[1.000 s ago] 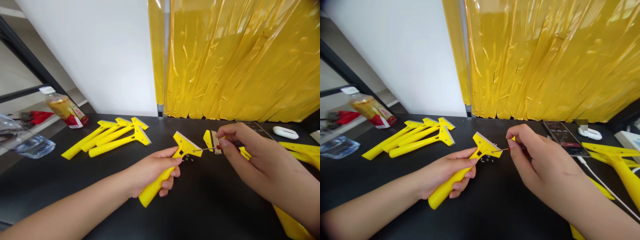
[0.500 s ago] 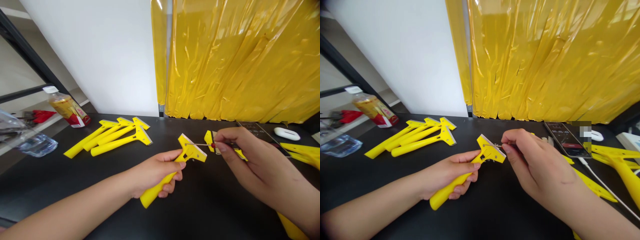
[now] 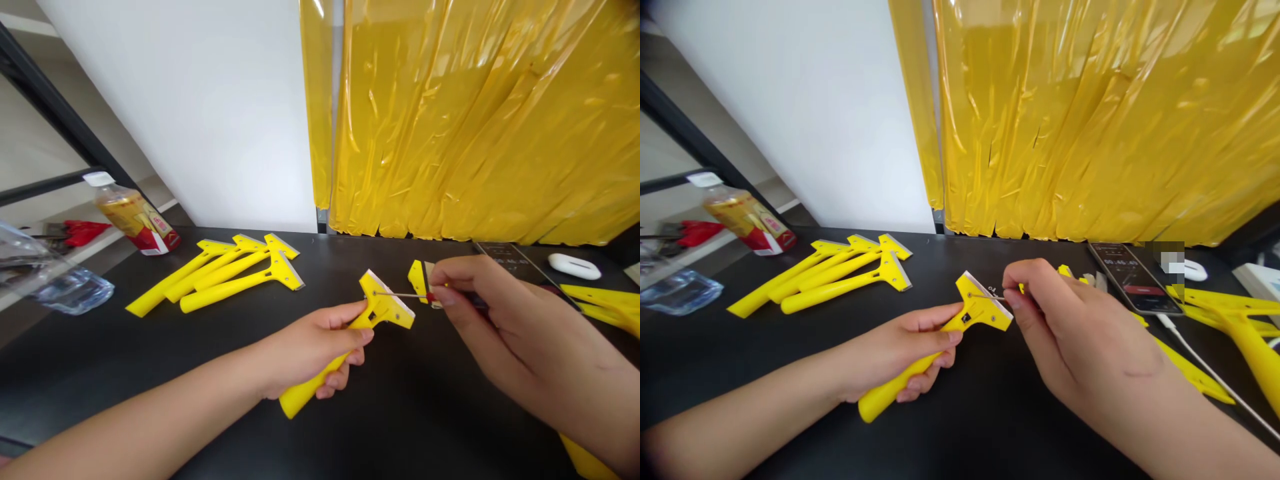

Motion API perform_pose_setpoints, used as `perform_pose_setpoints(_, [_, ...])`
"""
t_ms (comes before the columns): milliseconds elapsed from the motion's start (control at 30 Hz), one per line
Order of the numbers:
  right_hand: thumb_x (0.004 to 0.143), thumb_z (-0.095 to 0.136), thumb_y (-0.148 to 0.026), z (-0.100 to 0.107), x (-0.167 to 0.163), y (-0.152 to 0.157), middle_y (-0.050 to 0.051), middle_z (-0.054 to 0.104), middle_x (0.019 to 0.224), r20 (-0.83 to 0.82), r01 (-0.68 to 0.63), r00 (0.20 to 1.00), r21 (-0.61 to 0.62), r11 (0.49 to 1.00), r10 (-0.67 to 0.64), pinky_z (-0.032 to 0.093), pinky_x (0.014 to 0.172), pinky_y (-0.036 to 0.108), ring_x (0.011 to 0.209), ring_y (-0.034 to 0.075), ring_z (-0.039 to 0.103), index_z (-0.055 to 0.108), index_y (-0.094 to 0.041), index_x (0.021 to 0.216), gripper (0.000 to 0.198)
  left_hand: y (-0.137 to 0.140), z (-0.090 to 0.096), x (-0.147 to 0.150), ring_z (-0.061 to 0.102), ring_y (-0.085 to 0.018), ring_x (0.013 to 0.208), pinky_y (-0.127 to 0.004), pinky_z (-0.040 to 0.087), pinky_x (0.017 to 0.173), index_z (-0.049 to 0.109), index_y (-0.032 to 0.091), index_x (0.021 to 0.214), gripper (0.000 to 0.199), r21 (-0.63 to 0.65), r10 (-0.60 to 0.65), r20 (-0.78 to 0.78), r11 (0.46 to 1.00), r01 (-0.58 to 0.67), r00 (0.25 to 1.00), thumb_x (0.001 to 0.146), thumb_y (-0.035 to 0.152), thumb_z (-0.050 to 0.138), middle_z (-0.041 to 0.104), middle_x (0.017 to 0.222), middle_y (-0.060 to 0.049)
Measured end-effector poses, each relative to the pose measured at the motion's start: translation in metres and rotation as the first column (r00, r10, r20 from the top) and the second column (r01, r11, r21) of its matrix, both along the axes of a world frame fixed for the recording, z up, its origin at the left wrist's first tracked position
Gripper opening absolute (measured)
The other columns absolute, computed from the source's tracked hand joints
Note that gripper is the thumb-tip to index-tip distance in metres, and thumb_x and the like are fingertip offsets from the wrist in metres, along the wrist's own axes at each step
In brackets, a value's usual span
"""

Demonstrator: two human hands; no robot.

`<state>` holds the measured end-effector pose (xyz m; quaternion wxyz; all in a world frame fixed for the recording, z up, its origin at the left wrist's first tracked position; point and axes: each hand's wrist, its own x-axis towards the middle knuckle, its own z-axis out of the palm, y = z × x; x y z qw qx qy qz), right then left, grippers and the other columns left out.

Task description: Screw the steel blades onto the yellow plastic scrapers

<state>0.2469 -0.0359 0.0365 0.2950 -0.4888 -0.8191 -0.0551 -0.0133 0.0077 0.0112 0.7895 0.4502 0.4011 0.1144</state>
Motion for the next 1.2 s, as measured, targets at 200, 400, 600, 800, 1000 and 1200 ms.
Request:
perform_pose_setpoints(200, [0.111, 0.05, -0.03, 0.0073, 0.0008, -0.0035, 0.004, 0.075, 0.104, 0.009, -0.031, 0.999, -0.005, 1.0, 0.031, 0.051, 0.075, 0.035, 0.086, 0.022, 0.074, 0.058, -0.025, 0.123, 0.015, 0.0018, -0.0006, 0.0002, 0.043, -0.005, 0.049, -0.016, 0.034, 0.042, 0.059, 0.033, 0.151, 0.047, -0.01, -0.029, -0.005, 1.0, 0.029, 1.0, 0.105, 0.038, 0.066, 0.053, 0.086, 0.004])
perform_pose_setpoints(400, [0.11, 0.052, -0.036, 0.0046, 0.003, -0.0031, 0.007, 0.075, 0.11, -0.03, -0.015, 0.999, -0.102, 0.995, 0.012, 0.055, 0.076, 0.038, 0.092, 0.026, 0.075, 0.055, -0.027, 0.126, 0.019, 0.004, 0.0002, 0.0002, 0.042, -0.005, 0.05, -0.016, 0.034, 0.044, 0.056, 0.036, 0.154, 0.052, -0.068, -0.028, -0.027, 0.997, 0.027, 0.999, 0.103, 0.042, 0.07, 0.054, 0.084, 0.004])
perform_pose_setpoints(600, [0.109, 0.052, -0.039, 0.0039, 0.0026, -0.0012, 0.006, 0.077, 0.108, -0.091, 0.027, 0.995, -0.184, 0.983, -0.045, 0.056, 0.073, 0.04, 0.093, 0.028, 0.077, 0.057, -0.03, 0.127, 0.02, 0.0054, 0.0007, 0.0008, 0.042, -0.005, 0.049, -0.016, 0.032, 0.044, 0.058, 0.035, 0.151, 0.049, -0.071, -0.025, -0.033, 0.997, 0.022, 0.999, 0.103, 0.04, 0.07, 0.054, 0.084, 0.004])
perform_pose_setpoints(800, [0.107, 0.054, -0.037, 0.0045, 0.0007, -0.0008, 0.007, 0.074, 0.11, -0.129, 0.049, 0.989, -0.144, 0.988, -0.068, 0.058, 0.081, 0.044, 0.098, 0.029, 0.074, 0.059, -0.03, 0.121, 0.016, 0.0047, 0.0009, 0.002, 0.042, -0.006, 0.049, -0.016, 0.035, 0.043, 0.058, 0.033, 0.15, 0.047, -0.068, -0.035, -0.053, 0.997, 0.031, 0.998, 0.104, 0.039, 0.068, 0.055, 0.084, 0.003])
perform_pose_setpoints(1000, [0.107, 0.056, -0.037, 0.0046, 0.0002, -0.0014, 0.009, 0.072, 0.113, -0.165, 0.056, 0.983, -0.139, 0.989, -0.079, 0.058, 0.084, 0.044, 0.1, 0.028, 0.071, 0.059, -0.029, 0.122, 0.018, 0.0057, 0.0017, 0.0022, 0.041, -0.005, 0.048, -0.017, 0.034, 0.042, 0.06, 0.03, 0.143, 0.043, -0.057, -0.067, -0.059, 0.996, 0.064, 0.996, 0.103, 0.041, 0.07, 0.055, 0.085, 0.004])
perform_pose_setpoints(1200, [0.109, 0.051, -0.038, 0.0074, -0.0011, -0.0044, 0.008, 0.072, 0.109, -0.102, 0.047, 0.993, -0.142, 0.989, -0.061, 0.058, 0.079, 0.042, 0.093, 0.027, 0.072, 0.058, -0.028, 0.122, 0.018, 0.0069, 0.0008, 0.0016, 0.04, -0.005, 0.048, -0.017, 0.035, 0.044, 0.062, 0.03, 0.138, 0.039, -0.071, -0.083, -0.057, 0.994, 0.079, 0.995, 0.103, 0.044, 0.069, 0.055, 0.083, 0.004])
